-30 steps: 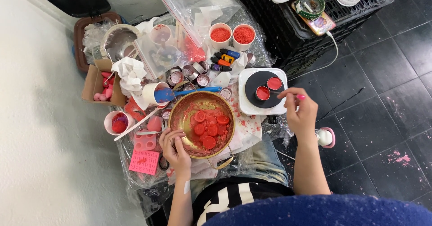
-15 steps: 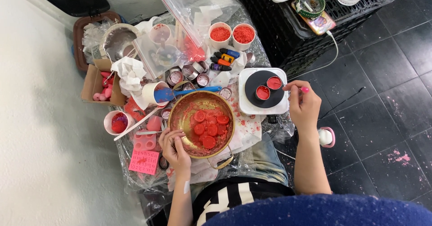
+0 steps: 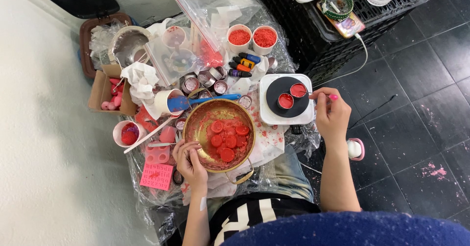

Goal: The recorder picks up small red wax decorations from a bowl and places them onto a white surface for inspection.

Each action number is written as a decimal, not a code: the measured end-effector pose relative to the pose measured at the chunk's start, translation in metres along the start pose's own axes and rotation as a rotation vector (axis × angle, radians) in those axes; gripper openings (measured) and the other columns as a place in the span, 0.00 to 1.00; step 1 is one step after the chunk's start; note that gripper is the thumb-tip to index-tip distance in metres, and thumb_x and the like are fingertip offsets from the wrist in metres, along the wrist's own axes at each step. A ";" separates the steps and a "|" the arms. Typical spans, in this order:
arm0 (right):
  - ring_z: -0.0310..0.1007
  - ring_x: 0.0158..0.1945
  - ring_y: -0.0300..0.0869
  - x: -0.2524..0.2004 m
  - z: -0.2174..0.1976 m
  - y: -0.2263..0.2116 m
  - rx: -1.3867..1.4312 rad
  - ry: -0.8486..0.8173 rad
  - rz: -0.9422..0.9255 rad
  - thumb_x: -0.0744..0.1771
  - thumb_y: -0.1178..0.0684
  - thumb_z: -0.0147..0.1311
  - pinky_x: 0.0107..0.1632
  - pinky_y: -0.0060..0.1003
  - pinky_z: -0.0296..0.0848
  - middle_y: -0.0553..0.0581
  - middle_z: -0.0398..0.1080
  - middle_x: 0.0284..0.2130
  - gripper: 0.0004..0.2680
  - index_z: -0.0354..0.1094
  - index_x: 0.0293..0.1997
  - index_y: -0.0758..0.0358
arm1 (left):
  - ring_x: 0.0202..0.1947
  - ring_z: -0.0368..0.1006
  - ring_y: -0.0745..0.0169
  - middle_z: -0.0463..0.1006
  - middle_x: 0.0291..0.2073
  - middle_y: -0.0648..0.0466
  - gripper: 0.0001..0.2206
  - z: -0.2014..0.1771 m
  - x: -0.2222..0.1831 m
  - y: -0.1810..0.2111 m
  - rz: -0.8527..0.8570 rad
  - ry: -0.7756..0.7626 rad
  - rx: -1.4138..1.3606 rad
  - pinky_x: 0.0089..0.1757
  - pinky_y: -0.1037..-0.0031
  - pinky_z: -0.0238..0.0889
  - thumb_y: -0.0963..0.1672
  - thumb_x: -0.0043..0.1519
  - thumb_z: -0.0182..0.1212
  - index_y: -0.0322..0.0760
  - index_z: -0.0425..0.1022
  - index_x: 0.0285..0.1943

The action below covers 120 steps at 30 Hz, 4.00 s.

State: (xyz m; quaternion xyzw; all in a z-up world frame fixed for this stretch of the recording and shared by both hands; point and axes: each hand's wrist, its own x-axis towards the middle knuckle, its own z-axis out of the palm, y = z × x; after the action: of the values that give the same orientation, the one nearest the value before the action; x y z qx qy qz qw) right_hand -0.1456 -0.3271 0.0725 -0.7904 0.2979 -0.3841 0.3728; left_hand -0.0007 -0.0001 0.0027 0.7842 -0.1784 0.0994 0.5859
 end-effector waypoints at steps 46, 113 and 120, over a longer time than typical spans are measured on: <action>0.80 0.42 0.39 -0.088 0.114 -0.074 0.371 -0.562 0.015 0.61 0.60 0.67 0.44 0.31 0.77 0.58 0.80 0.42 0.12 0.76 0.49 0.66 | 0.58 0.73 0.56 0.77 0.58 0.43 0.23 0.050 0.028 0.055 -0.376 -0.490 -0.802 0.61 0.66 0.63 0.50 0.76 0.32 0.31 0.71 0.62; 0.73 0.32 0.42 0.015 -0.020 -0.012 -0.603 -0.160 -0.254 0.66 0.49 0.65 0.35 0.38 0.71 0.49 0.69 0.38 0.05 0.79 0.41 0.55 | 0.26 0.72 0.64 0.75 0.26 0.52 0.09 0.009 0.008 0.038 0.022 -0.157 0.118 0.31 0.73 0.64 0.39 0.69 0.50 0.33 0.78 0.49; 0.73 0.33 0.41 0.014 -0.023 -0.017 -0.639 -0.174 -0.278 0.66 0.49 0.64 0.35 0.38 0.70 0.49 0.69 0.38 0.04 0.78 0.40 0.55 | 0.26 0.73 0.62 0.76 0.26 0.52 0.09 0.009 0.007 0.037 0.027 -0.162 0.142 0.32 0.71 0.64 0.39 0.69 0.51 0.34 0.79 0.49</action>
State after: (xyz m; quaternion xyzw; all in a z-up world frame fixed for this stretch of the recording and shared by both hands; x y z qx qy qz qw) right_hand -0.1536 -0.3368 0.1015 -0.9298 0.2595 -0.2500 0.0751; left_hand -0.0094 -0.0190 0.0352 0.8267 -0.2281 0.0559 0.5113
